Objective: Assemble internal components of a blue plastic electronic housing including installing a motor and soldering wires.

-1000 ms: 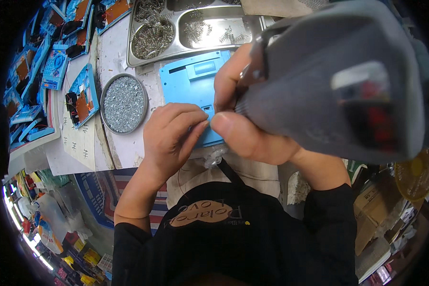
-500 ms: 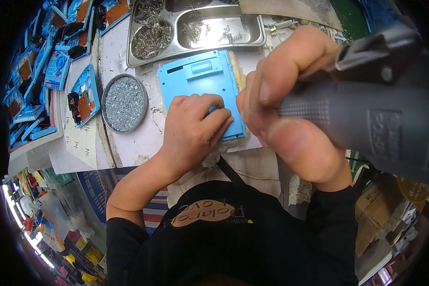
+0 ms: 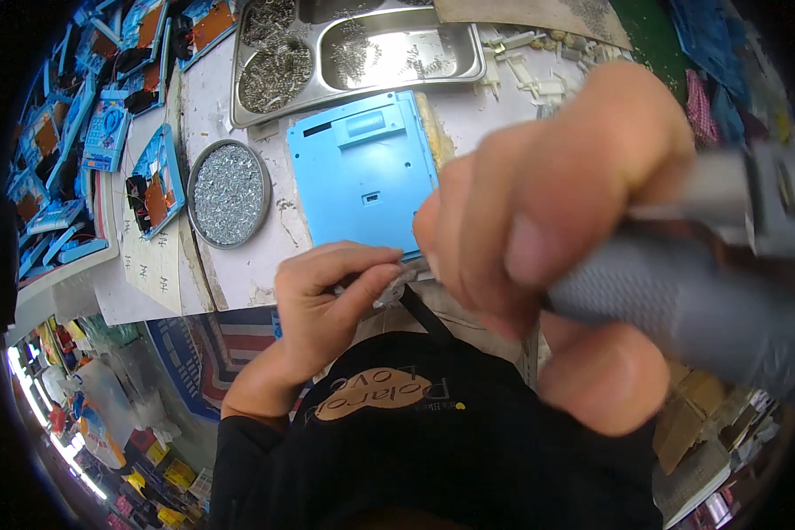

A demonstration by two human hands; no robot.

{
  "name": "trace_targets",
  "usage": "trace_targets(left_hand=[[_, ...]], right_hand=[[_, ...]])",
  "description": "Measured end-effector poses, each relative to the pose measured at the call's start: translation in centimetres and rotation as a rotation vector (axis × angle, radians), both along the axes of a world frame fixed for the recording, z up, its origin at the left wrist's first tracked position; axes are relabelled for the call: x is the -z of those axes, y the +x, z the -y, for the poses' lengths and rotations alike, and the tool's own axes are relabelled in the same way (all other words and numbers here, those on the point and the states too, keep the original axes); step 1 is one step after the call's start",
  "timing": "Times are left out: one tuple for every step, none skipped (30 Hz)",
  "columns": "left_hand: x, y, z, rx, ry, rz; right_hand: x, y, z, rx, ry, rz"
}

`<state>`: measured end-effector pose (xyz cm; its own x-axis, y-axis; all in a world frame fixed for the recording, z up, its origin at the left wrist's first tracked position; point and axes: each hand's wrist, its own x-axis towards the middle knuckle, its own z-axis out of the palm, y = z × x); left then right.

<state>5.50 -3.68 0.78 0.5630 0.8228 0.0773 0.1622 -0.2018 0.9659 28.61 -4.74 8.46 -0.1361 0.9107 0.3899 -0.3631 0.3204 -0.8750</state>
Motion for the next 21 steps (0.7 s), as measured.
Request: trace_targets(left_hand=[[-0.2,0.2,0.4,-0.019,-0.231,0.052],[-0.4,0.4,0.8,-0.037,-0.462,0.106],[-0.5,0.4,0.9,-0.053,-0.693,0.163],[-0.6,0.4,0.8,-0.049,-0.812,0.195],[-0.6,0.4,0.5,-0.042,-0.930,0.228],[-0.6,0.4,0.3,-0.033,-1.049,0.260],[-0.6,0.2,0.2,-0.017,-1.072,0.298],[-0.4,0.1,0.2,0.000,-1.095,0.335],[-0.3,0.1,0.2,0.018,-1.117,0.372],[-0.2,0.1,0.2,0.026,-1.133,0.399],[-0.1,0.1,0.3,0.035,-1.150,0.425],[-0.1,0.1,0.3,0.044,-1.166,0.450],[-0.1,0.0,0.3,0.029,-1.144,0.443],[-0.2,-0.2,0.5,0.014,-1.122,0.435],[-0.2,-0.3,0.5,0.000,-1.100,0.426],[-0.1,-0.1,0.5,0.007,-0.657,0.304],[0.0,0.0,0.5,0.014,-0.214,0.181],[0.1,0.2,0.4,0.023,0.228,0.057],[0.1,0.4,0.4,0.043,0.241,0.064],[0.1,0.8,0.4,0.063,0.253,0.072],[0.0,1.0,0.4,0.083,0.265,0.080]], right_hand=[[0.1,0.0,-0.1,-0.029,0.039,-0.019],[0.1,-0.1,-0.1,-0.057,0.078,-0.038],[0.0,-0.2,-0.3,-0.095,0.111,-0.052],[-0.1,-0.2,-0.4,-0.133,0.143,-0.066],[-0.2,-0.2,-0.7,-0.181,0.170,-0.074],[-0.4,-0.2,-1.0,-0.227,0.196,-0.083],[-0.5,-0.4,-0.9,-0.237,0.197,-0.088],[-0.5,-0.5,-0.9,-0.248,0.198,-0.092],[-0.7,-0.6,-0.8,-0.259,0.199,-0.096],[-0.7,-0.7,-0.8,-0.263,0.196,-0.096],[-0.7,-0.8,-0.6,-0.263,0.190,-0.097],[-0.8,-0.8,-0.5,-0.263,0.186,-0.099],[-0.7,-0.9,-0.4,-0.263,0.181,-0.102],[-0.5,-0.7,-0.3,-0.268,0.189,-0.106],[-0.3,-0.4,-0.2,-0.266,0.190,-0.109],[-0.2,-0.2,-0.1,-0.266,0.190,-0.114],[-0.2,0.5,0.2,-0.259,0.184,-0.119],[0.0,0.7,0.3,-0.255,0.189,-0.130],[0.2,0.9,0.5,-0.252,0.193,-0.144],[0.6,0.8,0.5,-0.251,0.207,-0.165],[0.7,0.9,0.7,-0.249,0.194,-0.167]])
